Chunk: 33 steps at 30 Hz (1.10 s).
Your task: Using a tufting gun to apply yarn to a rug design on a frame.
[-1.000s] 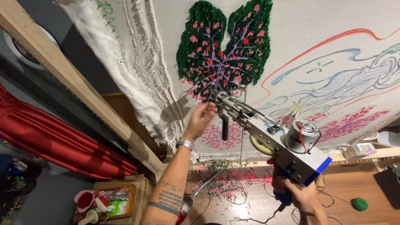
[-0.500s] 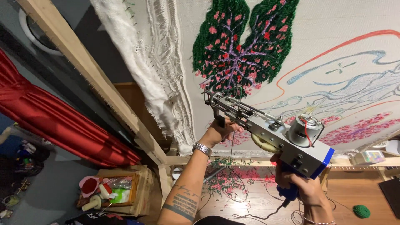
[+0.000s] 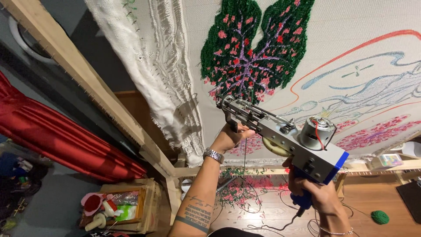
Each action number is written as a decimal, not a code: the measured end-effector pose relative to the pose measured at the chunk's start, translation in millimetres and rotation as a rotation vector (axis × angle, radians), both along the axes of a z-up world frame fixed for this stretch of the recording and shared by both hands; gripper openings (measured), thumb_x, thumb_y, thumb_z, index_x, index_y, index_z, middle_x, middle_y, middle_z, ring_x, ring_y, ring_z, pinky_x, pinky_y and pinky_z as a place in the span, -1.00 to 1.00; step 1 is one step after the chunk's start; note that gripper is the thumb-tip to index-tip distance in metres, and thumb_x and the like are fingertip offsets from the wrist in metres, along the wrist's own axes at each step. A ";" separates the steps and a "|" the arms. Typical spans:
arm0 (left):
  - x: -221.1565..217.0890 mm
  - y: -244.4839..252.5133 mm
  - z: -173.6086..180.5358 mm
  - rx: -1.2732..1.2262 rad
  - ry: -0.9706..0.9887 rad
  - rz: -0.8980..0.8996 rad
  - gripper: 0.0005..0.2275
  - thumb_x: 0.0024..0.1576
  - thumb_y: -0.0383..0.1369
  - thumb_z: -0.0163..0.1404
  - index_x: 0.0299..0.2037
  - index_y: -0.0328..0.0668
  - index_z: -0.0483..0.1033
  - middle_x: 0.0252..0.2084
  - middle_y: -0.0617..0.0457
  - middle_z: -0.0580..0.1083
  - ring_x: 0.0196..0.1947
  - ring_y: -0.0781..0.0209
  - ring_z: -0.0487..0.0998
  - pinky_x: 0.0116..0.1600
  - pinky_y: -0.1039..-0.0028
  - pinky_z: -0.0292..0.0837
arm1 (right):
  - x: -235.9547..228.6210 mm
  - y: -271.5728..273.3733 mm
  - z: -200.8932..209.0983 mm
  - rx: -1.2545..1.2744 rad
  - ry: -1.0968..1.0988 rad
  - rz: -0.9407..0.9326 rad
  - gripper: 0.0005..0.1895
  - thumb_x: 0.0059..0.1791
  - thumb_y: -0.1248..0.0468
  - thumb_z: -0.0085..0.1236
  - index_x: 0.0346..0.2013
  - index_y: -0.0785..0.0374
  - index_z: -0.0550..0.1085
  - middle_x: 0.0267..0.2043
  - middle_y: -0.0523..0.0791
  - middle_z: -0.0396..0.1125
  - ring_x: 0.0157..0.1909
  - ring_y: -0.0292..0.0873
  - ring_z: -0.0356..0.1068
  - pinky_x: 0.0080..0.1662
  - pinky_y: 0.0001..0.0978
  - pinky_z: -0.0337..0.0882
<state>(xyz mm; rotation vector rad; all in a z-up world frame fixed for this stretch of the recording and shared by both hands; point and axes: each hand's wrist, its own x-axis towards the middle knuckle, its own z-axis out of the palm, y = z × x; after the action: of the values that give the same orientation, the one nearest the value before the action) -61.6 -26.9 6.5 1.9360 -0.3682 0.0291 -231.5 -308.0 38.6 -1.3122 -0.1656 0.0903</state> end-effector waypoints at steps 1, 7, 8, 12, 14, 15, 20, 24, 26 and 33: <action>2.5 1.0 -3.8 -0.001 0.000 -0.002 -0.64 0.01 -0.12 0.26 -0.28 -0.36 0.66 -0.34 -0.12 0.63 -0.32 0.12 0.63 -0.15 0.37 0.52 | -0.7 7.0 7.4 -0.001 0.000 -0.002 -0.59 -0.20 0.43 0.03 -0.09 0.61 0.43 -0.55 -0.03 0.25 -0.58 -0.19 0.18 -0.52 -0.33 0.21; 3.9 3.8 -18.9 -0.331 0.095 0.064 -0.69 0.04 -0.27 0.25 -0.14 -0.35 0.61 -0.32 0.04 0.59 -0.46 0.28 0.50 -0.37 0.45 0.41 | 2.8 29.2 3.8 0.043 -0.028 0.014 -0.60 -0.16 0.48 0.05 -0.02 0.53 0.41 -0.48 -0.05 0.27 -0.53 -0.19 0.22 -0.47 -0.34 0.26; 3.5 3.7 -22.2 -0.509 -0.026 0.094 -0.74 0.12 -0.29 0.23 -0.15 -0.34 0.55 -0.28 0.08 0.56 -0.39 0.35 0.52 -0.32 0.49 0.43 | 4.2 29.3 -2.2 -0.014 -0.024 -0.006 -0.61 -0.14 0.48 0.07 -0.01 0.52 0.42 -0.48 -0.06 0.27 -0.52 -0.20 0.23 -0.47 -0.34 0.26; -32.1 8.5 25.9 -0.422 -0.078 0.382 -0.81 0.15 -0.29 0.17 -0.12 -0.19 0.55 -0.44 0.15 0.48 -0.53 0.45 0.49 -0.46 0.55 0.32 | 6.2 41.3 -8.5 -0.093 -0.037 -0.013 -0.64 -0.09 0.46 0.10 0.00 0.51 0.44 -0.42 -0.09 0.31 -0.46 -0.23 0.26 -0.43 -0.37 0.32; -35.6 13.8 24.9 -0.349 -0.150 0.433 -0.84 0.19 -0.29 0.14 -0.17 -0.18 0.53 -0.49 0.16 0.48 -0.56 0.46 0.43 -0.46 0.55 0.28 | 5.2 48.9 -11.2 -0.073 0.005 0.000 -0.63 -0.09 0.45 0.11 0.00 0.49 0.44 -0.47 -0.09 0.30 -0.50 -0.22 0.24 -0.47 -0.36 0.30; -36.7 16.0 24.6 -0.277 -0.224 0.477 -0.85 0.23 -0.28 0.12 -0.21 -0.18 0.51 -0.54 0.17 0.47 -0.59 0.46 0.36 -0.46 0.56 0.24 | 5.0 52.4 -12.5 -0.053 0.043 0.008 -0.62 -0.10 0.44 0.11 0.01 0.48 0.45 -0.51 -0.09 0.29 -0.54 -0.22 0.22 -0.50 -0.35 0.28; -32.3 26.7 9.9 -0.286 -0.190 0.486 -0.82 0.24 -0.28 0.10 -0.27 -0.21 0.45 -0.63 0.16 0.32 -0.63 0.44 0.28 -0.49 0.52 0.14 | 4.5 71.4 -19.4 -0.050 0.022 0.040 -0.60 -0.10 0.39 0.09 0.03 0.45 0.45 -0.52 -0.11 0.29 -0.56 -0.26 0.24 -0.51 -0.38 0.30; -31.4 32.4 7.5 -0.248 -0.253 0.476 -0.83 0.27 -0.30 0.03 -0.27 -0.23 0.41 -0.60 0.14 0.31 -0.59 0.41 0.27 -0.45 0.50 0.20 | 1.6 90.3 -5.1 -0.074 0.087 0.001 -0.61 -0.16 0.44 0.07 -0.03 0.38 0.47 -0.52 -0.14 0.28 -0.59 -0.27 0.22 -0.54 -0.39 0.27; -29.3 34.9 5.6 -0.252 -0.251 0.464 -0.82 0.28 -0.30 0.01 -0.27 -0.24 0.40 -0.59 0.14 0.34 -0.57 0.41 0.31 -0.43 0.49 0.24 | 3.5 85.4 -31.9 -0.083 0.101 -0.009 -0.72 -0.13 0.44 0.10 -0.12 0.42 0.46 -0.53 -0.13 0.29 -0.59 -0.26 0.23 -0.54 -0.38 0.26; -20.3 43.2 -1.5 -0.200 -0.214 0.438 -0.80 0.29 -0.29 -0.01 -0.28 -0.28 0.42 -0.48 0.08 0.42 -0.50 0.32 0.38 -0.35 0.41 0.32 | 1.0 106.6 -17.4 -0.128 0.081 -0.064 -0.82 -0.14 0.42 0.11 -0.25 0.36 0.48 -0.57 -0.14 0.30 -0.60 -0.28 0.25 -0.54 -0.40 0.26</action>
<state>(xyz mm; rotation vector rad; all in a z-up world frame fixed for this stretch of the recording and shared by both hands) -81.9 16.3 5.0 1.7847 -0.0707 0.5421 -230.5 -201.4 21.1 -1.4380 -0.0488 0.1007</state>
